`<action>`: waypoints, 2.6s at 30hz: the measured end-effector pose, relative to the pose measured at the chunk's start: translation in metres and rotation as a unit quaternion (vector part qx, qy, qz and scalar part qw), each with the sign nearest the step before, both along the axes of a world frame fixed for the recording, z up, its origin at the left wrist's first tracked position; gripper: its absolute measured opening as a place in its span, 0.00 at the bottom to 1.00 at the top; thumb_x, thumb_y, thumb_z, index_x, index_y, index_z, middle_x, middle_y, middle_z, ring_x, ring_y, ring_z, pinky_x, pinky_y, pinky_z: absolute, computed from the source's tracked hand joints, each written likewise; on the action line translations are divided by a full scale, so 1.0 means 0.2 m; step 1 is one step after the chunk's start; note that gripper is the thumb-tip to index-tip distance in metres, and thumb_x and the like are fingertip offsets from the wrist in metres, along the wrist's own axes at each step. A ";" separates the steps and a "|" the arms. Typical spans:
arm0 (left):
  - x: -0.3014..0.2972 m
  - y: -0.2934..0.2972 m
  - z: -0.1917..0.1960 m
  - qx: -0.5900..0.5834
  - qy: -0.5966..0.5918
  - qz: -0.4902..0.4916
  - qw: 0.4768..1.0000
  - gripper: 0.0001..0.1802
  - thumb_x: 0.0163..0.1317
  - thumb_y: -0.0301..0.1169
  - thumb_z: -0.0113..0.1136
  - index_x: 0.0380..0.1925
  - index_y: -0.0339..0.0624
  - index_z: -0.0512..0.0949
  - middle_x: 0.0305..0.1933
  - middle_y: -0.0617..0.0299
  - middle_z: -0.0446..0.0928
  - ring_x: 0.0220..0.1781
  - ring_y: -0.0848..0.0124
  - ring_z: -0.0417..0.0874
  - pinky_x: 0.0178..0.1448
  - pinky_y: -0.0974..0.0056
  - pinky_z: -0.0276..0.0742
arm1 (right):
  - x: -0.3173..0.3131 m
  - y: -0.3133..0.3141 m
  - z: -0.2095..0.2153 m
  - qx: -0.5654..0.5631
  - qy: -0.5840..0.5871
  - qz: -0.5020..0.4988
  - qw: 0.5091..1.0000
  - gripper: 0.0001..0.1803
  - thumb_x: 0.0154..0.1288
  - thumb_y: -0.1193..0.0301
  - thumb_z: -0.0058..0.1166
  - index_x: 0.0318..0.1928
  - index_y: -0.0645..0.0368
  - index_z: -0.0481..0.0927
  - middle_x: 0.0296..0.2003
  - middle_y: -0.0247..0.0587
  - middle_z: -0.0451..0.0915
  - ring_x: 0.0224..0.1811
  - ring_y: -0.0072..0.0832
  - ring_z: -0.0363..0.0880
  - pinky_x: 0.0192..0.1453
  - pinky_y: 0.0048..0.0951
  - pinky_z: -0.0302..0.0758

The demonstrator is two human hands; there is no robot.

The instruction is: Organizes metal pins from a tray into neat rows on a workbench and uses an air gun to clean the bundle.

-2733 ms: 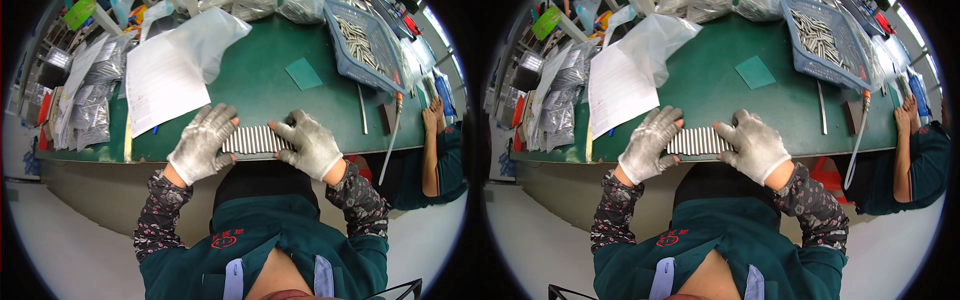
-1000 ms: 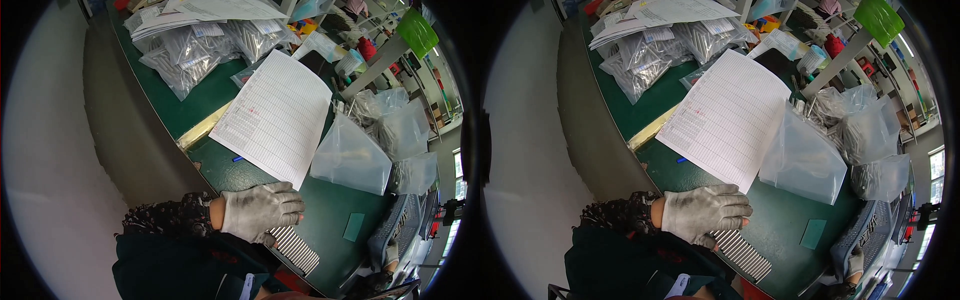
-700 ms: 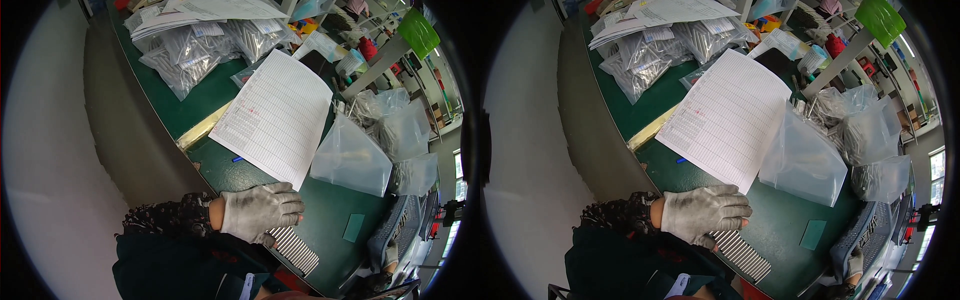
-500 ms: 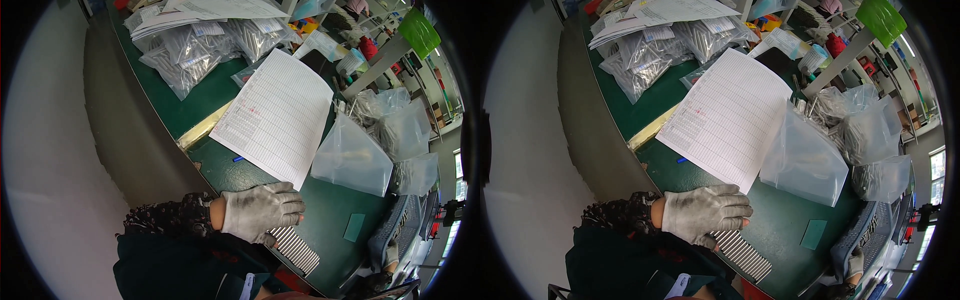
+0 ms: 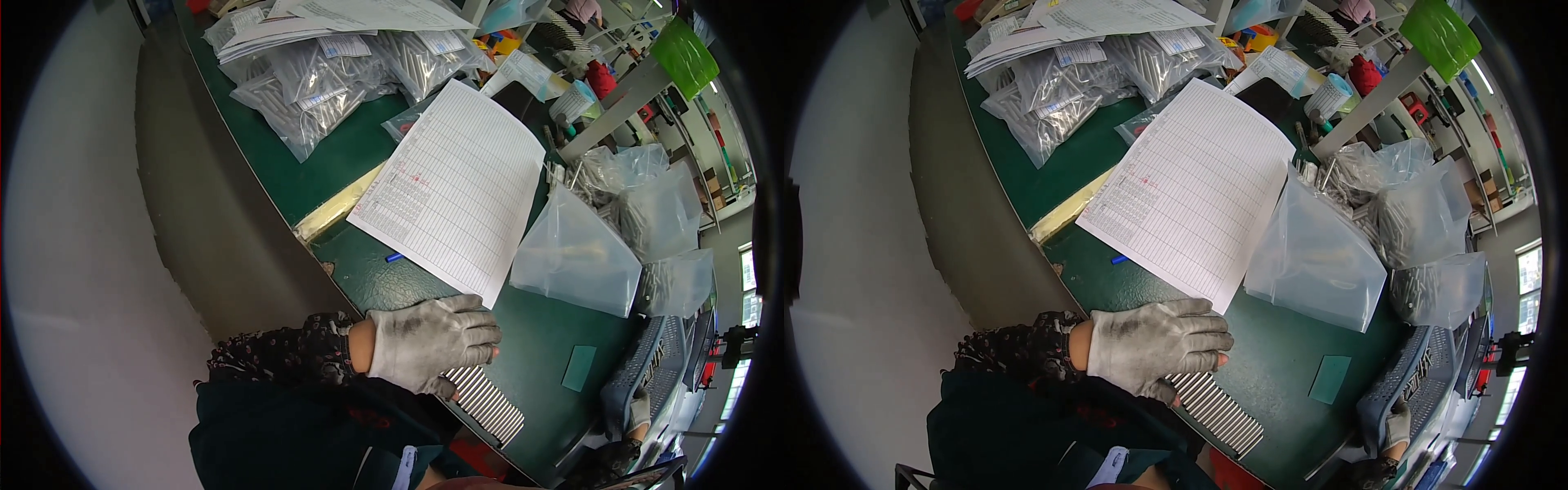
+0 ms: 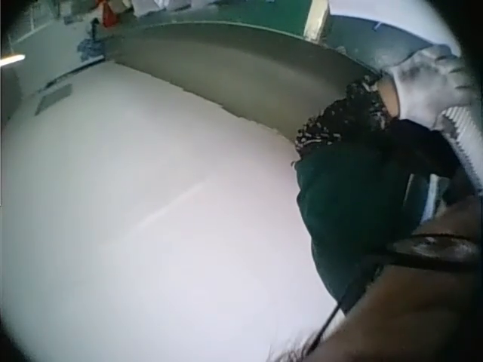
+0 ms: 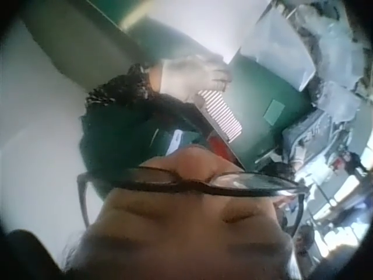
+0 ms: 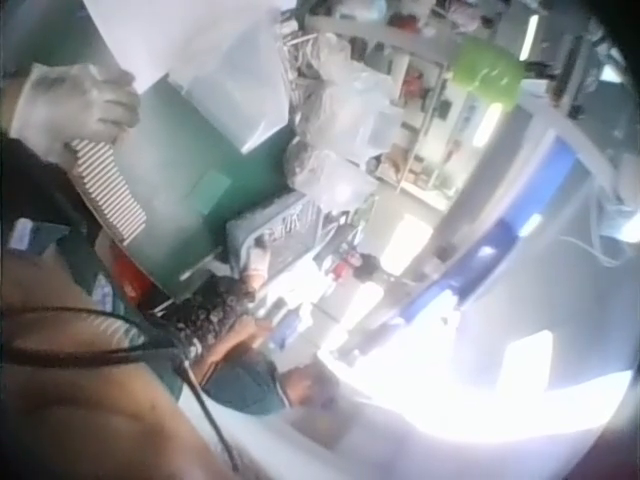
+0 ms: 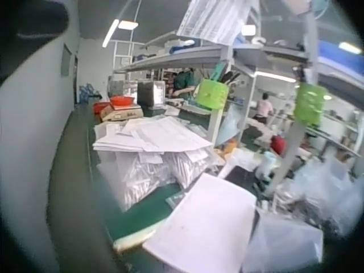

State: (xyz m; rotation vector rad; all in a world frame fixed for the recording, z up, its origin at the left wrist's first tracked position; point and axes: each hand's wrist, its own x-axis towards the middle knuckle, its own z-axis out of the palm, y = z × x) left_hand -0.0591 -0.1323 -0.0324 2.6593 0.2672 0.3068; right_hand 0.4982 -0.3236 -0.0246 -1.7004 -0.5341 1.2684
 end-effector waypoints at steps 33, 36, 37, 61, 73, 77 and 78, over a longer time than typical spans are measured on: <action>-0.02 -0.01 -0.05 -0.033 -0.063 0.021 0.997 0.31 0.51 0.53 0.60 0.47 0.40 0.76 0.50 0.53 0.75 0.60 0.59 0.70 0.70 0.56 0.58 | -2.03 0.81 0.33 0.290 -0.673 0.519 0.440 0.24 0.49 0.68 0.56 0.49 0.63 0.74 0.40 0.49 0.77 0.40 0.40 0.78 0.35 0.37 0.76; -0.03 -0.01 -0.03 -0.050 -0.123 0.015 0.991 0.33 0.56 0.59 0.50 0.46 0.39 0.74 0.48 0.49 0.74 0.52 0.51 0.73 0.64 0.50 0.64 | -2.13 0.93 0.29 0.235 -0.679 0.488 0.495 0.28 0.51 0.68 0.55 0.55 0.63 0.70 0.46 0.53 0.75 0.45 0.43 0.78 0.41 0.38 0.78; -0.05 0.01 0.02 -0.065 -0.037 0.003 0.997 0.33 0.57 0.59 0.48 0.47 0.40 0.74 0.49 0.49 0.74 0.53 0.50 0.73 0.64 0.49 0.64 | -2.16 0.97 0.27 0.236 -0.679 0.486 0.497 0.28 0.51 0.68 0.55 0.55 0.63 0.70 0.46 0.53 0.75 0.45 0.43 0.78 0.41 0.38 0.78; -0.03 0.01 0.05 -0.049 0.043 0.003 0.998 0.29 0.60 0.55 0.48 0.49 0.44 0.75 0.52 0.52 0.75 0.60 0.52 0.71 0.66 0.53 0.63 | -2.33 1.13 0.15 0.040 -0.702 0.483 0.522 0.22 0.55 0.72 0.47 0.51 0.65 0.68 0.41 0.55 0.77 0.36 0.45 0.82 0.39 0.40 0.78; -0.02 0.01 -0.06 0.022 -0.120 -0.001 0.993 0.32 0.48 0.40 0.65 0.54 0.39 0.71 0.57 0.54 0.71 0.63 0.56 0.68 0.70 0.50 0.58 | -1.85 0.88 0.54 0.454 -0.266 0.037 0.849 0.22 0.63 0.82 0.43 0.58 0.66 0.67 0.51 0.40 0.75 0.51 0.24 0.73 0.57 0.25 0.68; -0.01 0.02 -0.07 0.014 -0.135 -0.005 0.991 0.33 0.48 0.40 0.66 0.54 0.39 0.70 0.56 0.54 0.72 0.63 0.56 0.69 0.70 0.51 0.59 | -1.67 0.85 0.48 0.423 -0.209 0.006 0.882 0.24 0.57 0.70 0.49 0.54 0.70 0.71 0.46 0.43 0.77 0.48 0.27 0.75 0.56 0.26 0.69; -0.01 0.01 -0.08 0.016 -0.142 0.000 0.990 0.33 0.48 0.40 0.66 0.54 0.39 0.70 0.56 0.54 0.72 0.62 0.56 0.69 0.69 0.51 0.60 | -1.62 0.83 0.44 0.408 -0.125 0.010 0.905 0.24 0.58 0.75 0.49 0.56 0.69 0.71 0.48 0.42 0.77 0.50 0.27 0.74 0.58 0.26 0.68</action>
